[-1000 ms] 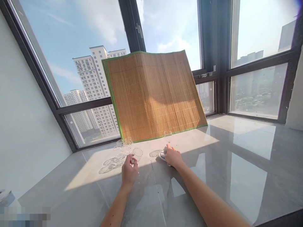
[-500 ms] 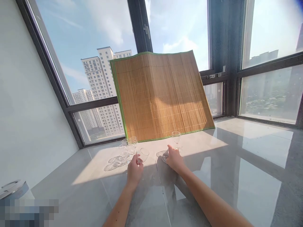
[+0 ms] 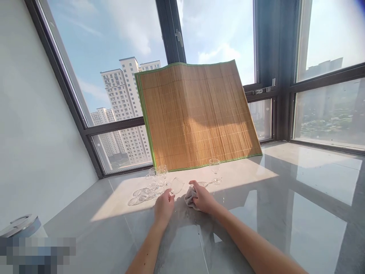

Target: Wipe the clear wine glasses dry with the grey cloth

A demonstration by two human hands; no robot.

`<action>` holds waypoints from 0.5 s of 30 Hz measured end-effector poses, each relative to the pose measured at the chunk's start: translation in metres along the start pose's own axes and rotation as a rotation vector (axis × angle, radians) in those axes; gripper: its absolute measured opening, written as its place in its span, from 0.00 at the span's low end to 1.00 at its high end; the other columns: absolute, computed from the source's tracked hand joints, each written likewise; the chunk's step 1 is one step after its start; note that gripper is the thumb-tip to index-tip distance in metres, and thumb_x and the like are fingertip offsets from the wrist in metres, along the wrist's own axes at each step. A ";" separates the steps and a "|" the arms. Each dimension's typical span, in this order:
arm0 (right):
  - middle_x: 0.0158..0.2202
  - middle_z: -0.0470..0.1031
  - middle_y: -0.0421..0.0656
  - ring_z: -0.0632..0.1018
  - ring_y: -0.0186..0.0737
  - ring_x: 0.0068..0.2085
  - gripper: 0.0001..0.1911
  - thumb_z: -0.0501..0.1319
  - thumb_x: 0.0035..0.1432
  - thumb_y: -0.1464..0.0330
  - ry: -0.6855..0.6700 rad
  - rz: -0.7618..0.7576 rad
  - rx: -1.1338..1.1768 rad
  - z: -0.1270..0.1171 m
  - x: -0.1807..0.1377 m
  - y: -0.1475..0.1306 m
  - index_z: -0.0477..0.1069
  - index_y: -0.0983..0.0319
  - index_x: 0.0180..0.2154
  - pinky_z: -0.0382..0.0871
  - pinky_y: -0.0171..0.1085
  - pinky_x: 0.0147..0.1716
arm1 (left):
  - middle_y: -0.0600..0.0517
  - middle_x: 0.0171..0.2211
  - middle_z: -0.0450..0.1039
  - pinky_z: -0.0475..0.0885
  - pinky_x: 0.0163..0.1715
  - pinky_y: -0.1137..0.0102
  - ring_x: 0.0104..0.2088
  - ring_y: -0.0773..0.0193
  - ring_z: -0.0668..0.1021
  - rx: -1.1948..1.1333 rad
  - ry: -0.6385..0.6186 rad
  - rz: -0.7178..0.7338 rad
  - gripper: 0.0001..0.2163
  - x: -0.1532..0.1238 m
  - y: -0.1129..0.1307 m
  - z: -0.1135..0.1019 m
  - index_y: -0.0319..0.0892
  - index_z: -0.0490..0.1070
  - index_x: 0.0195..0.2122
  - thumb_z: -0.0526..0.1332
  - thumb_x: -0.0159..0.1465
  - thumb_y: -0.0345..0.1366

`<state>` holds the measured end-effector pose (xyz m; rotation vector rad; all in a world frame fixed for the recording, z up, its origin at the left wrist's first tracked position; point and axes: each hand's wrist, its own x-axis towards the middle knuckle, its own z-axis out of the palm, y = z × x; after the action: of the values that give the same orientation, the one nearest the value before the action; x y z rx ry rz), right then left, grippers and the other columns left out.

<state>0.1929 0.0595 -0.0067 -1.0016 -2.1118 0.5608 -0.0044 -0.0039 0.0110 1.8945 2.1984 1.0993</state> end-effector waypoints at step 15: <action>0.40 0.73 0.44 0.73 0.42 0.40 0.28 0.54 0.47 0.76 0.369 0.024 0.149 -0.008 0.003 -0.012 0.60 0.58 0.53 0.66 0.38 0.39 | 0.52 0.29 0.76 0.61 0.40 0.67 0.36 0.60 0.72 0.229 -0.123 0.418 0.07 0.000 0.008 0.001 0.48 0.79 0.35 0.63 0.57 0.31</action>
<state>0.1925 0.0556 0.0073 -0.9637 -1.7101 0.4942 0.0029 -0.0037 0.0148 2.5259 1.9875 0.7617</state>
